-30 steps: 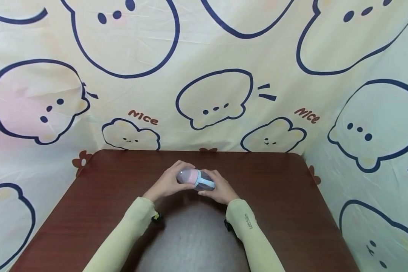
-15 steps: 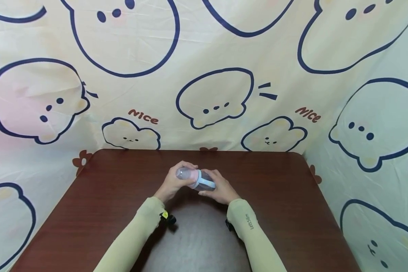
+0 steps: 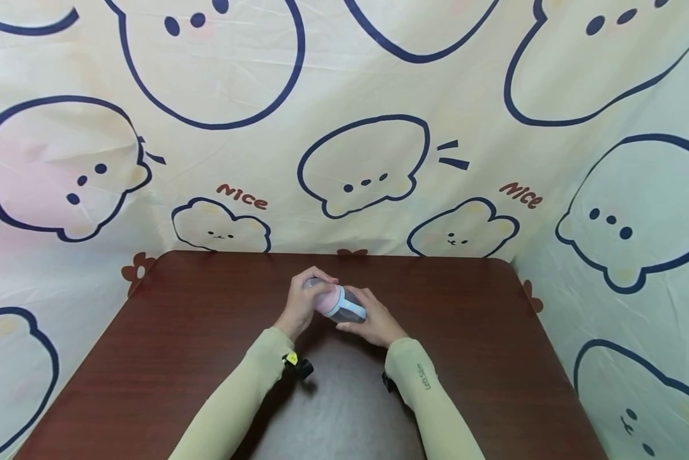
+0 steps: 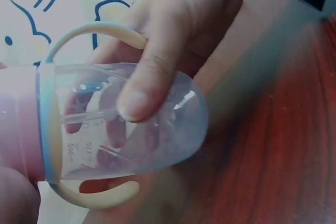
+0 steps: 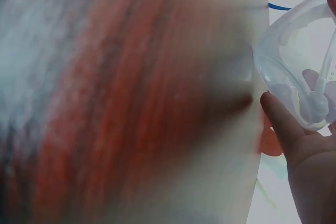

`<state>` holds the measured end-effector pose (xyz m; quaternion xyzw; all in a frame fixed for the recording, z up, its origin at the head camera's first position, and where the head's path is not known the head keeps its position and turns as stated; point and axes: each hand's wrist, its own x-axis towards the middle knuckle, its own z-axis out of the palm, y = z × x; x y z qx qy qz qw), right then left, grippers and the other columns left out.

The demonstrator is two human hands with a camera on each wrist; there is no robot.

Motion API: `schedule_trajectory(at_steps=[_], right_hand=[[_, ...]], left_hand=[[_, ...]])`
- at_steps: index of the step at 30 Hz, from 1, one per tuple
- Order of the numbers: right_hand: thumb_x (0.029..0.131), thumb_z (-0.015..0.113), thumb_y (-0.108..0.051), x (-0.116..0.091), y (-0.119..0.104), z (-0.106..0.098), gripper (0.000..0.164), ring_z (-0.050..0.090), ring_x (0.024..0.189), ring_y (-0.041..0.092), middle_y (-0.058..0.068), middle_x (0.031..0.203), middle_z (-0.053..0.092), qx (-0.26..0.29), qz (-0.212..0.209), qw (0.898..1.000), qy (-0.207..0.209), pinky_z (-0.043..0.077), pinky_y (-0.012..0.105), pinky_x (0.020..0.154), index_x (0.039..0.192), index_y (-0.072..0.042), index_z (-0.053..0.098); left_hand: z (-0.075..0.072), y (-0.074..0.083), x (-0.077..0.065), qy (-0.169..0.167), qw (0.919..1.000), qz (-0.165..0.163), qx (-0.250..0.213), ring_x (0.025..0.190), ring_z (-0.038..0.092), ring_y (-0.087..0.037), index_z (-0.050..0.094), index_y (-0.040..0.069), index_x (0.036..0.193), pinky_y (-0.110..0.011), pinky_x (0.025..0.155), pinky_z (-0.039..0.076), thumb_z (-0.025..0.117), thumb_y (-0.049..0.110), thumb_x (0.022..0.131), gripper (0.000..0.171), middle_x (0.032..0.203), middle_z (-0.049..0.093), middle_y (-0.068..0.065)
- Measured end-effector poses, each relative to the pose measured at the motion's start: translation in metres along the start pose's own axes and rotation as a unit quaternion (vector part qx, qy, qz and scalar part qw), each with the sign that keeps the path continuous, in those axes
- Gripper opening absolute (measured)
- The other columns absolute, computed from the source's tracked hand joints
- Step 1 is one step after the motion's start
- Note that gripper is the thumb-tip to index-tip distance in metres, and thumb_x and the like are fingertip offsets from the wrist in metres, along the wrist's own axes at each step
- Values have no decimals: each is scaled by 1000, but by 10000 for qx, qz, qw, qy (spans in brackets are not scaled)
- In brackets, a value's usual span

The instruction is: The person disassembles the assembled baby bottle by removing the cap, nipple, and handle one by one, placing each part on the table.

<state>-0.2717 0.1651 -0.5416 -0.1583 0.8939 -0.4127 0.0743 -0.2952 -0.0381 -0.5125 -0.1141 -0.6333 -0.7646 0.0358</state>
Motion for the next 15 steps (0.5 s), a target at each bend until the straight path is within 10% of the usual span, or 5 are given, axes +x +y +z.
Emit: schedule_trajectory(at_steps=[15], right_hand=[[81,91,-34,2,3,-10,83,54,124,28,-2,137,51,-446,-233,9987,-63,49,56,109,149,-46,46]], left_hand=[[-1,-2,1,432,9974,-581,-3,86,71,-25,72,-1,80,-40,94,49,67,0,87,9,80,75,-4]])
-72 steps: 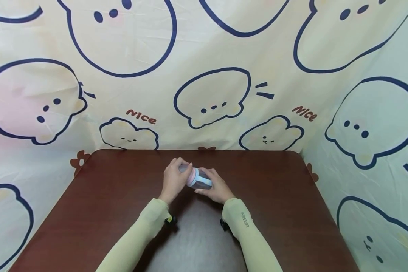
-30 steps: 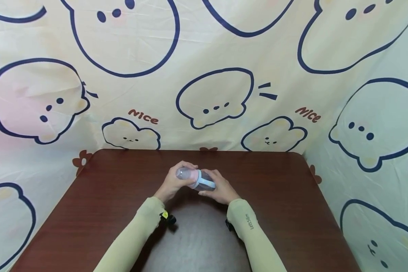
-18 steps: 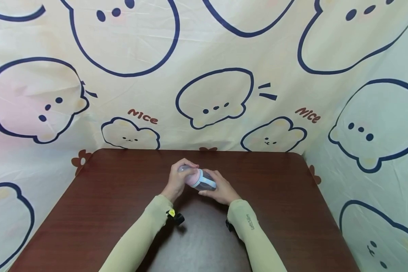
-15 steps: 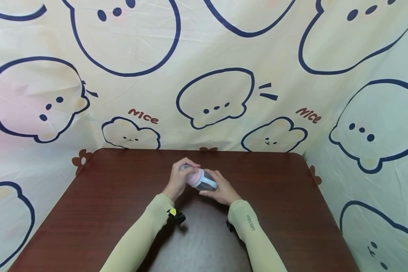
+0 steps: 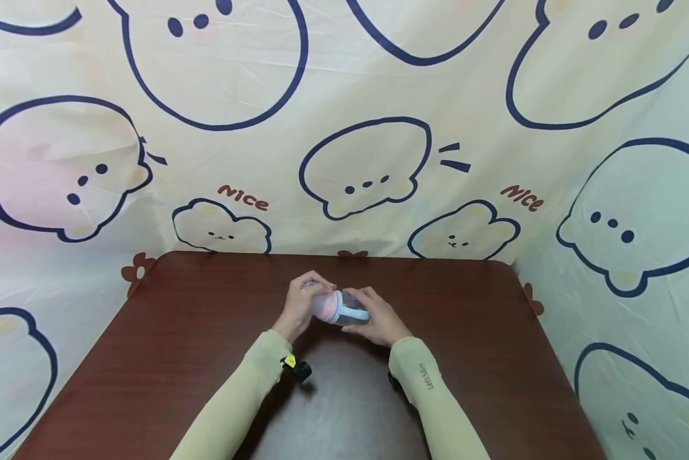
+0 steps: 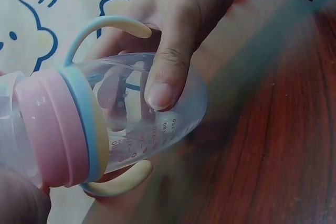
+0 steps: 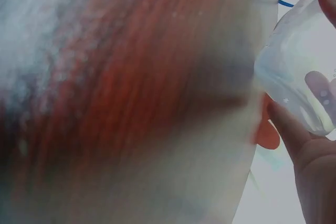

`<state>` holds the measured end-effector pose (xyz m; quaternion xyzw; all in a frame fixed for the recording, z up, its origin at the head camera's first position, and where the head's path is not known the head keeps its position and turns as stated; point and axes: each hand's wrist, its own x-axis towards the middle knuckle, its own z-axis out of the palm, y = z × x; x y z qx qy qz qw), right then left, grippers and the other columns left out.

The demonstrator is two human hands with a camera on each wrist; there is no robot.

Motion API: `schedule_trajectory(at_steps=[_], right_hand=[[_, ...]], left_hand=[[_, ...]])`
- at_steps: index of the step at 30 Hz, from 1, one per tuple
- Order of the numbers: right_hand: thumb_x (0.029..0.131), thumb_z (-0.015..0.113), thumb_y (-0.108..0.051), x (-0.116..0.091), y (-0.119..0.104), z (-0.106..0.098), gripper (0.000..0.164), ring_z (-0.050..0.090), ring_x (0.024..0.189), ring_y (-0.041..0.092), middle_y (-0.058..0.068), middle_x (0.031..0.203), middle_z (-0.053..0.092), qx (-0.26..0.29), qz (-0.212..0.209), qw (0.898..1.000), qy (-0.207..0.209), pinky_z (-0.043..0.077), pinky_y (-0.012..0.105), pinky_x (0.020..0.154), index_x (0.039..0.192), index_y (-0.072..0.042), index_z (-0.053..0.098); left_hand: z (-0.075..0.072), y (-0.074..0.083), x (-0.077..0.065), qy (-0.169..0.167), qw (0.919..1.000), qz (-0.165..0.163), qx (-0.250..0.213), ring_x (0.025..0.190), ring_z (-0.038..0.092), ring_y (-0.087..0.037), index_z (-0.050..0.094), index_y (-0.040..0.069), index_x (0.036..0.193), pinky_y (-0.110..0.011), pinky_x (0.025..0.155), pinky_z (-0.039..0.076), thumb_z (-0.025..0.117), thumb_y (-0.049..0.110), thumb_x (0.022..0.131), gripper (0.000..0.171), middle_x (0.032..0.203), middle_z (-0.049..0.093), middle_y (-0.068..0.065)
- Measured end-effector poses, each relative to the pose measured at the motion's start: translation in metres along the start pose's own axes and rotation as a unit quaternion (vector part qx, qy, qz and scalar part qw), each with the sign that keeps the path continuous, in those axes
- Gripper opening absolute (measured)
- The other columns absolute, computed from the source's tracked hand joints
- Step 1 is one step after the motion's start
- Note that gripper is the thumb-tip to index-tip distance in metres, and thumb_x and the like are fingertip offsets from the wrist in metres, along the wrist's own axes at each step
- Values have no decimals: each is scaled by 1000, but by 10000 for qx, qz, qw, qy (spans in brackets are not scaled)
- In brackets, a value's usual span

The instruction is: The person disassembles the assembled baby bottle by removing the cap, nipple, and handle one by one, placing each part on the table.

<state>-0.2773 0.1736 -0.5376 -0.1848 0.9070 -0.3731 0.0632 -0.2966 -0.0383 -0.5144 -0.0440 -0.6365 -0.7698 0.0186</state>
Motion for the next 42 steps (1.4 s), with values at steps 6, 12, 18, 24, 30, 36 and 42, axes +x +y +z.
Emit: schedule_trajectory(at_steps=[6,12,18,24,30,36,42], right_hand=[[81,90,-35,1,-1,1,83,54,125,28,-2,136,51,7,66,10000,-18,49,56,109,150,-47,45],[81,91,-35,1,-2,0,83,54,124,29,0,136,51,2,39,10000,12,49,57,108,150,-45,46],[81,91,-34,1,-3,-1,84,54,125,29,0,137,51,18,133,9999,7,49,57,109,151,-45,45],[81,91,-33,0,-5,-2,84,54,126,30,1,138,51,44,193,9998,6,49,58,109,150,-45,45],[81,91,-34,-1,-5,-2,84,54,126,29,0,138,51,22,185,9998,-24,48,58,109,150,-45,45],[81,90,-35,0,-5,-1,83,53,127,29,0,138,51,27,213,9998,-32,48,59,110,151,-45,45],[81,91,-35,1,-4,-1,83,53,127,31,0,138,51,21,274,9996,-25,47,59,110,149,-47,45]], left_hand=[[-1,2,-1,-21,10000,-30,33,90,68,-26,72,-2,82,-42,95,46,67,4,88,9,83,75,-5],[-1,2,0,-7,10000,-44,-10,90,67,-26,72,1,80,-41,94,47,67,4,88,10,82,74,-4],[1,3,1,1,10000,17,-64,88,69,-26,71,-2,81,-40,94,48,67,2,86,8,81,74,-4],[2,4,0,19,10000,-57,-49,90,69,-25,70,-5,84,-42,97,45,66,2,87,8,82,75,-4],[1,6,-1,7,10000,-84,-10,91,68,-26,71,-2,83,-42,97,45,66,3,87,8,83,75,-4],[-1,6,-3,-53,9999,-130,-65,95,66,-26,71,-3,89,-43,98,45,67,6,90,10,89,75,-6],[-5,6,-4,-183,9995,-211,-174,106,62,-26,72,1,97,-46,103,39,75,12,91,13,101,74,-6]])
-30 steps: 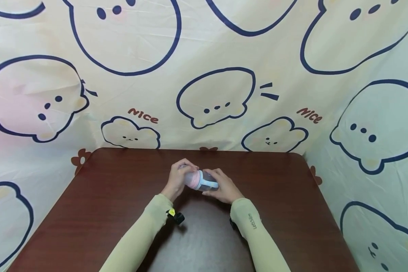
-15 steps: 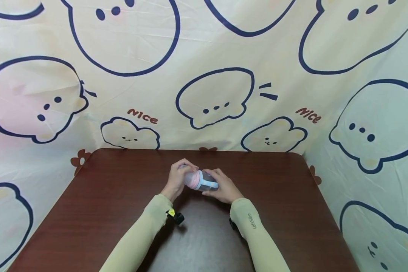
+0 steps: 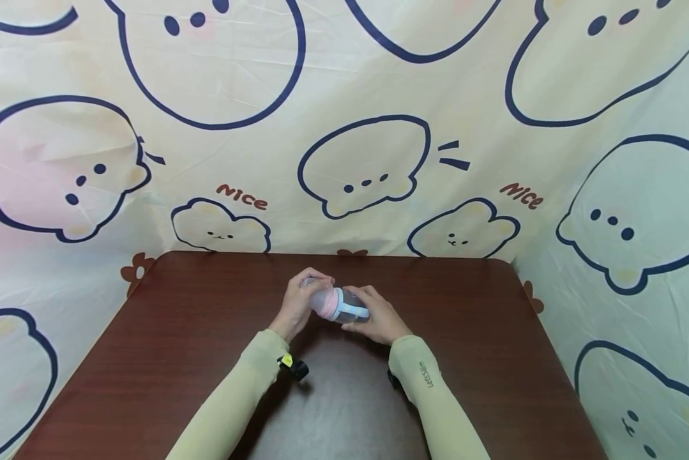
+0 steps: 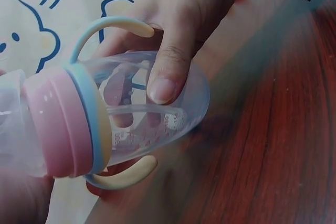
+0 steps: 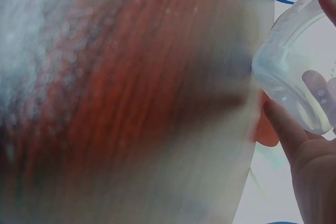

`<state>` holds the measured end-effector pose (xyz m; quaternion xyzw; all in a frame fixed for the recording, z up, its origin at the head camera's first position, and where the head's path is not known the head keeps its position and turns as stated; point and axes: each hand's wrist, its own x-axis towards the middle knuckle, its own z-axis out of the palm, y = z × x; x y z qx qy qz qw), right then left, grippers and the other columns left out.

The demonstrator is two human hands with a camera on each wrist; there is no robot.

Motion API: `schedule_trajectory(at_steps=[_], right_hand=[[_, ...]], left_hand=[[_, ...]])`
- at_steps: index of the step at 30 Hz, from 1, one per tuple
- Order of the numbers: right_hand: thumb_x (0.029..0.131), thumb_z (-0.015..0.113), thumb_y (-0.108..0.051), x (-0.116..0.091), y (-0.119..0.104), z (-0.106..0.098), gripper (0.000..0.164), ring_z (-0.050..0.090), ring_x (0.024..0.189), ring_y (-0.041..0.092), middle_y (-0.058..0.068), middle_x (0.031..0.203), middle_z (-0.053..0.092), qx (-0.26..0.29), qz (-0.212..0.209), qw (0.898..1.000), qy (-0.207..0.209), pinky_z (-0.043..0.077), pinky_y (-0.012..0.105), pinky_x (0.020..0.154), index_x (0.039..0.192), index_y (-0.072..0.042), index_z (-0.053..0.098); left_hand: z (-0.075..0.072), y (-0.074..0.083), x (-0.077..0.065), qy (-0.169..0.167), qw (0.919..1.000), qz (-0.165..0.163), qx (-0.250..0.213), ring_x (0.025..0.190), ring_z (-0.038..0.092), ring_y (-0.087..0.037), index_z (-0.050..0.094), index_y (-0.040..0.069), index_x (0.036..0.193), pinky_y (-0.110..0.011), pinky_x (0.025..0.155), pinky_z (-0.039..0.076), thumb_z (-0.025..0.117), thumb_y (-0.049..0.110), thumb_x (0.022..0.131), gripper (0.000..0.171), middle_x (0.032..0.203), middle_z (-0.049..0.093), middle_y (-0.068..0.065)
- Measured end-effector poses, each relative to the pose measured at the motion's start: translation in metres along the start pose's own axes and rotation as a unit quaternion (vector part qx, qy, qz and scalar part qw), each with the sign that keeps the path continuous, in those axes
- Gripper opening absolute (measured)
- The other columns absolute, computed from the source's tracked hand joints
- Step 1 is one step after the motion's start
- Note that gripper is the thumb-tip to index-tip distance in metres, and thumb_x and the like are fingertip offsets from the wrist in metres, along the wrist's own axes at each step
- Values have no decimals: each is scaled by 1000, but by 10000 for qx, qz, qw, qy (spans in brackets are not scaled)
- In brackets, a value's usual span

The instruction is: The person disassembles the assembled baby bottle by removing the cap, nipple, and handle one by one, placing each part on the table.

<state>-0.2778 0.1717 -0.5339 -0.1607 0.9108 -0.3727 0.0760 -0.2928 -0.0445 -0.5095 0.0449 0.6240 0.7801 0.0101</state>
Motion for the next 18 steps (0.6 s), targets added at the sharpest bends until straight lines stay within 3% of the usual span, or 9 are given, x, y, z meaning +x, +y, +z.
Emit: schedule_trajectory(at_steps=[8,12,18], right_hand=[[81,90,-36,1,2,0,84,52,127,31,-1,139,50,34,20,10000,33,47,60,109,151,-46,45],[82,89,-37,1,2,1,84,53,127,30,-2,138,50,81,-34,10000,20,48,59,109,152,-44,44],[81,90,-37,1,3,1,83,53,126,30,-3,138,50,101,-22,9999,25,49,58,108,149,-50,44]], left_hand=[[-9,1,-2,-527,9984,-187,65,116,56,-28,67,4,115,-41,100,47,81,16,88,33,122,67,-11],[-14,1,-4,-627,9974,-258,231,116,56,-28,64,8,119,-38,97,52,84,15,86,40,126,63,-11],[-17,2,-7,-784,9963,-274,226,117,56,-29,61,8,124,-38,99,52,84,16,86,45,128,59,-12]])
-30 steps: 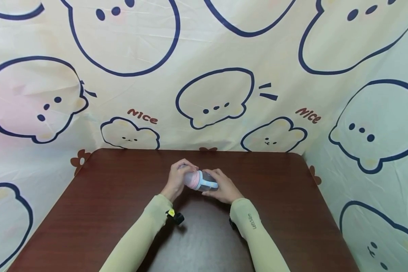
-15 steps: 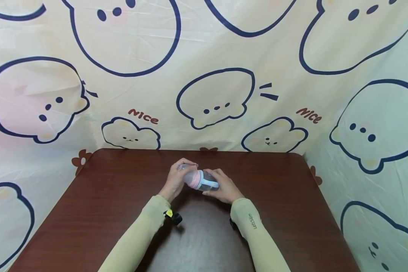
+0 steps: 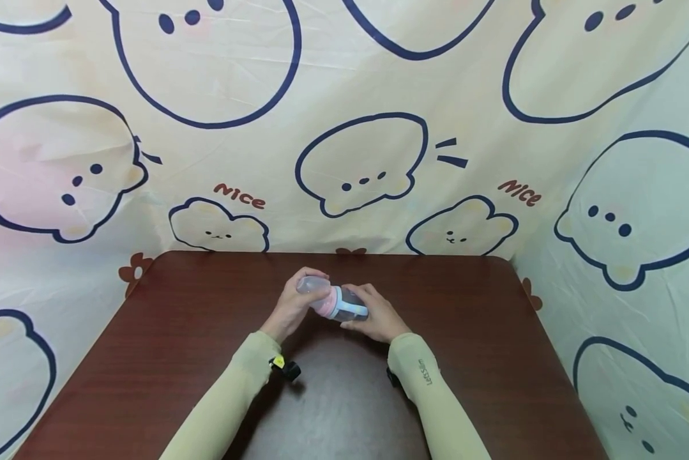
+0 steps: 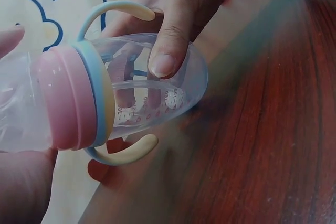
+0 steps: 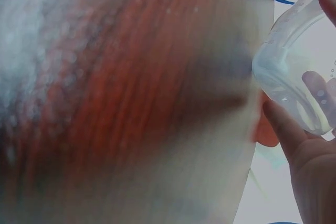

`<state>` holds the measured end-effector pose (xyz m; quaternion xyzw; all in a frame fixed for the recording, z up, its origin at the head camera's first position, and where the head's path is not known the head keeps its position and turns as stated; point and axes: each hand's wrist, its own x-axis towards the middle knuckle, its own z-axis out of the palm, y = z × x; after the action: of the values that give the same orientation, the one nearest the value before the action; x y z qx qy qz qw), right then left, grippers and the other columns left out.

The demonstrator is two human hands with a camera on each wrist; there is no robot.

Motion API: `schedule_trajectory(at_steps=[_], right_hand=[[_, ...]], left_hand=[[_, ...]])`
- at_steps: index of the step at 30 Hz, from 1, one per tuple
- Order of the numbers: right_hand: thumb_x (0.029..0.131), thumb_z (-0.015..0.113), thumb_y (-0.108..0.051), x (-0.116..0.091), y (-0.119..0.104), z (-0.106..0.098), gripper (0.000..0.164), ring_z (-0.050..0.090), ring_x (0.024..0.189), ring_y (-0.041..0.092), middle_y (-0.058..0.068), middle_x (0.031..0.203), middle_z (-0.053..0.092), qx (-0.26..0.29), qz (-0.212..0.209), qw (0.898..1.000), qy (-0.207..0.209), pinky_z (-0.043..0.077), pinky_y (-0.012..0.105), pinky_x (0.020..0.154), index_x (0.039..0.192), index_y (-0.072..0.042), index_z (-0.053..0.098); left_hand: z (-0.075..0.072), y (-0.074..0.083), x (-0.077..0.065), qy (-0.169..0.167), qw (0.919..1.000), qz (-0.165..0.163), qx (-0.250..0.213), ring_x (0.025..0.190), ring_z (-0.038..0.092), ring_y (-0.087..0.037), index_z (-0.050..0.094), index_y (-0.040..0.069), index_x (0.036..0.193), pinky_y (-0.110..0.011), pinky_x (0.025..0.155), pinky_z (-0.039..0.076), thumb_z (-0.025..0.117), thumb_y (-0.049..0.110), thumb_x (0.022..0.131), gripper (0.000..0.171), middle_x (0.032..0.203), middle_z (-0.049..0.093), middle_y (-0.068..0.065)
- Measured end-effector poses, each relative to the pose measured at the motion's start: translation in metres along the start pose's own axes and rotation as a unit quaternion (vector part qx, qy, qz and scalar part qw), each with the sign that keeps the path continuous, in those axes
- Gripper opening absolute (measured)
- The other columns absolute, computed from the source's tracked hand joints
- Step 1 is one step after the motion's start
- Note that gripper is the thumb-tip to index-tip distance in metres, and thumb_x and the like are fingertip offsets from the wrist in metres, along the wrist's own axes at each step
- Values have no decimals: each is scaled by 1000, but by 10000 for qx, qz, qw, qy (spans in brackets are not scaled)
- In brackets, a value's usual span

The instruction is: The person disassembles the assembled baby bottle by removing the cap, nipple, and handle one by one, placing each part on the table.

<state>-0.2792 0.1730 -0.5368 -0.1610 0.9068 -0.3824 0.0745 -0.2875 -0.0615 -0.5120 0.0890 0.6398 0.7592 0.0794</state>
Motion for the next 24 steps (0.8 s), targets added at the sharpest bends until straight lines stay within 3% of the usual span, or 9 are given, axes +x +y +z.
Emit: schedule_trajectory(at_steps=[8,24], right_hand=[[82,89,-40,0,-2,-1,84,52,127,31,-2,139,49,-23,54,10000,-48,47,60,109,153,-43,44],[80,91,-38,1,-2,0,84,52,127,31,-3,136,49,-37,152,9999,-39,47,61,109,148,-52,44]], left_hand=[[-5,-1,-2,-332,9993,143,71,121,52,-30,56,7,130,-38,101,52,79,9,89,47,134,55,-14],[-10,1,-4,-128,9995,193,212,123,49,-30,57,9,132,-40,101,50,78,14,90,48,134,55,-11]])
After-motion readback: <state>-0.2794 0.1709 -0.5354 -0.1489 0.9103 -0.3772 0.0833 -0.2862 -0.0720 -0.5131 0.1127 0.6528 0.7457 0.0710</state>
